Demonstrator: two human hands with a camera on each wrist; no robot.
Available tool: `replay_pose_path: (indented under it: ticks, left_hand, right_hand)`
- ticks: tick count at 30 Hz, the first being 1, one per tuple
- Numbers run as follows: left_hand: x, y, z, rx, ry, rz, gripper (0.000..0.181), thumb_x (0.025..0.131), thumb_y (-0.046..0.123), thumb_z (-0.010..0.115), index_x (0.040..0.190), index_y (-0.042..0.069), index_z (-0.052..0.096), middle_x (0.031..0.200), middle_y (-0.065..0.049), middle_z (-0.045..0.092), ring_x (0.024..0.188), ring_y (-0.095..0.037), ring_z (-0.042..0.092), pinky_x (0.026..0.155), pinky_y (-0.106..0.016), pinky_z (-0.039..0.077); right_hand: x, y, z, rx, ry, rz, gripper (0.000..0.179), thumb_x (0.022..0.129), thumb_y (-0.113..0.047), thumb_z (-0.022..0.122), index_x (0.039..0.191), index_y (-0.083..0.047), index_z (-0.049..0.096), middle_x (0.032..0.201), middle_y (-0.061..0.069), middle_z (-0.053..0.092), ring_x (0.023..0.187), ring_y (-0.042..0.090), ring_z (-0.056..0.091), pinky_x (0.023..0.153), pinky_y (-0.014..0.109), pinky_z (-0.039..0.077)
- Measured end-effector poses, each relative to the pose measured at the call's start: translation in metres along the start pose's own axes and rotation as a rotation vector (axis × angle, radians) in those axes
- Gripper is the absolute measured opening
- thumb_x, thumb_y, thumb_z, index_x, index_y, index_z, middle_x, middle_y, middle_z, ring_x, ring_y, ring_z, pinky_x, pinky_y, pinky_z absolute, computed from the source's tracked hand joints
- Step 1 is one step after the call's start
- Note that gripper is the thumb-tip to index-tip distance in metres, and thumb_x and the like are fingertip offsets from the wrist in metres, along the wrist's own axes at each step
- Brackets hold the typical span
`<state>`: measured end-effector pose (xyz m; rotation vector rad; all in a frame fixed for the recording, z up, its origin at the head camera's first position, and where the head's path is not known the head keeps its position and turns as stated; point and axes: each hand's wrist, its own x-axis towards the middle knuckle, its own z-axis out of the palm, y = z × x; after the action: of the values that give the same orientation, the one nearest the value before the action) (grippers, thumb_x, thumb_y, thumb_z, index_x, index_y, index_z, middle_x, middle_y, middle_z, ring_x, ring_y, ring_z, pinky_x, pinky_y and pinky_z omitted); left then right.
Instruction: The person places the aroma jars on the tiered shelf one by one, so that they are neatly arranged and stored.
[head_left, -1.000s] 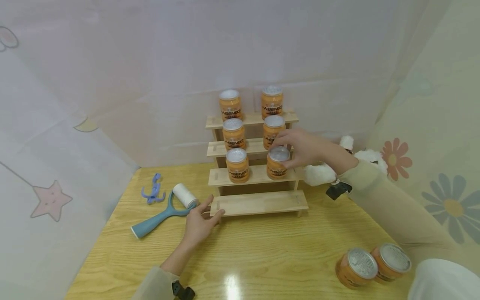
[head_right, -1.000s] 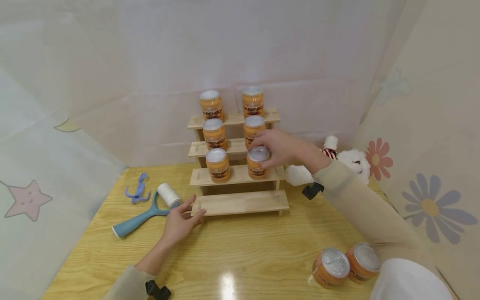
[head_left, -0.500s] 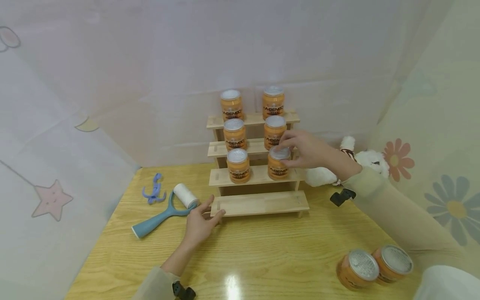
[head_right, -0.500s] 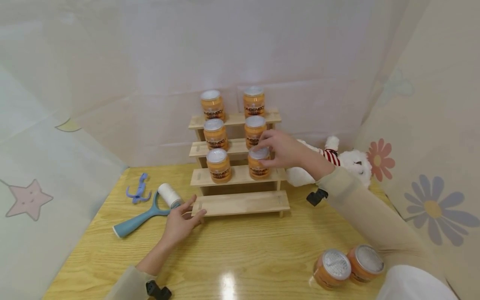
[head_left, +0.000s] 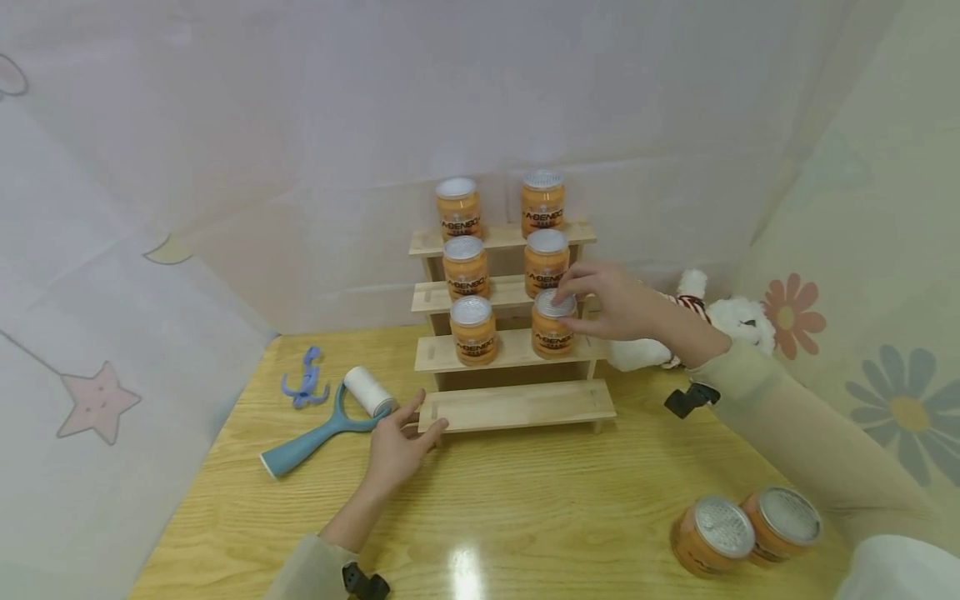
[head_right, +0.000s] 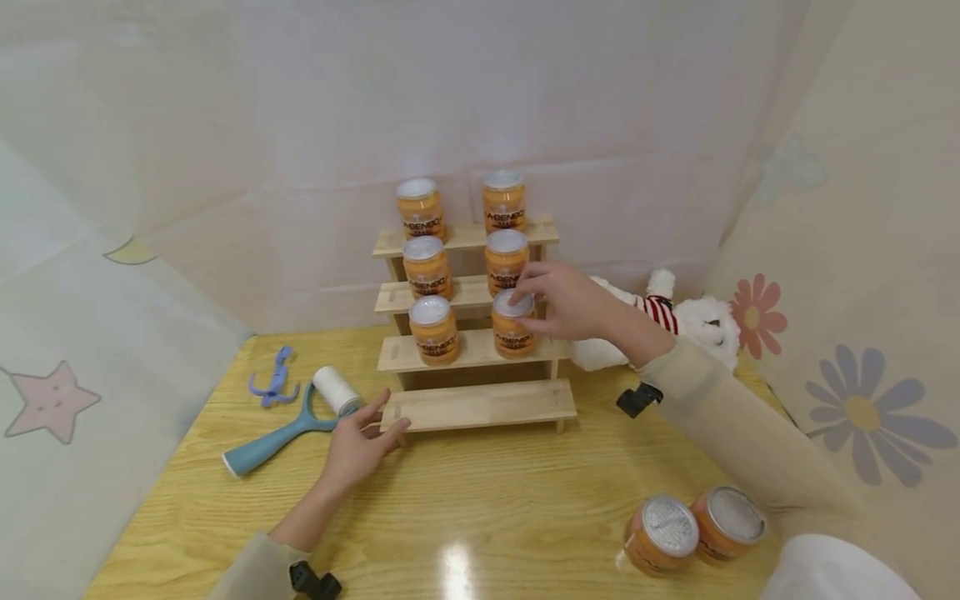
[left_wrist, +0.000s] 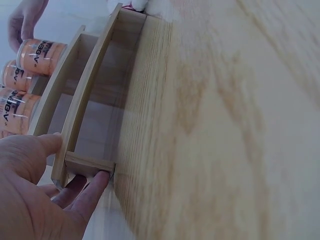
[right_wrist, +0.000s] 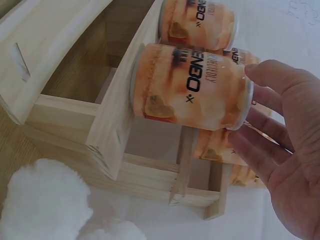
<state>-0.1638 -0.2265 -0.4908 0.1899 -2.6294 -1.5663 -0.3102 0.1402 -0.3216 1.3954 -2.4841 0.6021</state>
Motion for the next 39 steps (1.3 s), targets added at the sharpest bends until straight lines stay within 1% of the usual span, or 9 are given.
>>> replay_pose_path:
  ticks: [4,7,9,11,15,19,21,28,39]
  left_hand:
    - [0.001,-0.002,0.001,0.004,0.001,0.004,0.073,0.096,0.031,0.083,0.159,0.011,0.051,0.147,-0.021,0.061,0.119,-0.035,0.072,0.098,-0.044,0.063]
    - [0.002,-0.004,0.001,0.009,0.0,0.007,0.074,0.096,0.034,0.083,0.159,0.012,0.051,0.145,-0.022,0.063,0.119,-0.035,0.072,0.097,-0.044,0.063]
    - [0.002,-0.005,0.0,0.01,-0.002,0.01,0.074,0.096,0.035,0.082,0.159,0.013,0.051,0.145,-0.022,0.063,0.119,-0.035,0.071,0.097,-0.044,0.063]
    - [0.003,-0.006,0.0,0.008,-0.005,0.011,0.074,0.096,0.036,0.082,0.159,0.013,0.051,0.145,-0.023,0.062,0.12,-0.036,0.071,0.097,-0.044,0.063]
    - [0.003,-0.005,-0.001,0.004,-0.01,0.015,0.074,0.096,0.036,0.082,0.159,0.012,0.05,0.147,-0.023,0.061,0.121,-0.037,0.071,0.098,-0.045,0.063]
    - [0.002,-0.005,-0.001,0.003,-0.013,0.016,0.074,0.096,0.035,0.082,0.159,0.011,0.05,0.148,-0.023,0.06,0.121,-0.037,0.071,0.099,-0.045,0.063]
    - [0.002,-0.005,-0.001,0.003,-0.014,0.017,0.074,0.097,0.035,0.082,0.16,0.011,0.05,0.15,-0.023,0.06,0.122,-0.037,0.071,0.099,-0.045,0.063]
    - [0.001,-0.005,-0.002,-0.007,-0.007,0.017,0.074,0.096,0.034,0.082,0.159,0.011,0.05,0.151,-0.021,0.059,0.122,-0.036,0.071,0.099,-0.045,0.062]
    - [0.0,-0.004,-0.002,-0.006,-0.014,0.023,0.073,0.097,0.035,0.081,0.159,0.012,0.051,0.151,-0.024,0.059,0.123,-0.039,0.07,0.101,-0.048,0.062]
  right_hand:
    - [-0.009,-0.006,-0.009,0.02,0.003,-0.021,0.013,0.092,-0.015,0.083,0.105,-0.012,0.08,0.115,0.007,0.073,0.103,0.025,0.071,0.088,0.045,0.062]
    - [-0.019,-0.009,-0.016,0.0,-0.023,-0.068,0.013,0.092,-0.011,0.082,0.104,-0.013,0.081,0.109,0.003,0.073,0.097,0.019,0.07,0.082,0.041,0.063]
    - [-0.029,-0.011,-0.021,-0.021,-0.063,-0.091,0.015,0.092,-0.012,0.082,0.106,-0.016,0.081,0.108,0.0,0.073,0.095,0.015,0.069,0.079,0.038,0.063]
    - [-0.04,-0.014,-0.025,-0.026,-0.114,-0.093,0.016,0.093,-0.015,0.082,0.109,-0.019,0.08,0.109,-0.004,0.072,0.096,0.012,0.068,0.08,0.036,0.062]
    - [-0.061,-0.023,-0.03,0.02,-0.223,-0.076,0.02,0.096,-0.017,0.08,0.113,-0.028,0.078,0.111,-0.011,0.068,0.1,0.006,0.065,0.083,0.032,0.062]
    - [-0.08,-0.03,-0.032,0.069,-0.287,-0.113,0.024,0.098,-0.015,0.078,0.115,-0.031,0.076,0.113,-0.014,0.068,0.1,0.001,0.064,0.081,0.028,0.061]
    - [-0.089,-0.033,-0.033,0.086,-0.313,-0.125,0.023,0.099,-0.017,0.078,0.117,-0.031,0.075,0.113,-0.015,0.068,0.101,0.0,0.064,0.081,0.027,0.061]
    - [-0.112,-0.042,-0.035,0.142,-0.4,-0.044,0.019,0.103,-0.03,0.074,0.12,-0.035,0.072,0.114,-0.021,0.066,0.103,-0.001,0.065,0.081,0.024,0.061]
    - [-0.144,-0.053,-0.027,0.24,-0.447,-0.045,0.019,0.104,-0.037,0.072,0.122,-0.037,0.069,0.116,-0.017,0.065,0.105,-0.002,0.061,0.077,0.022,0.059]
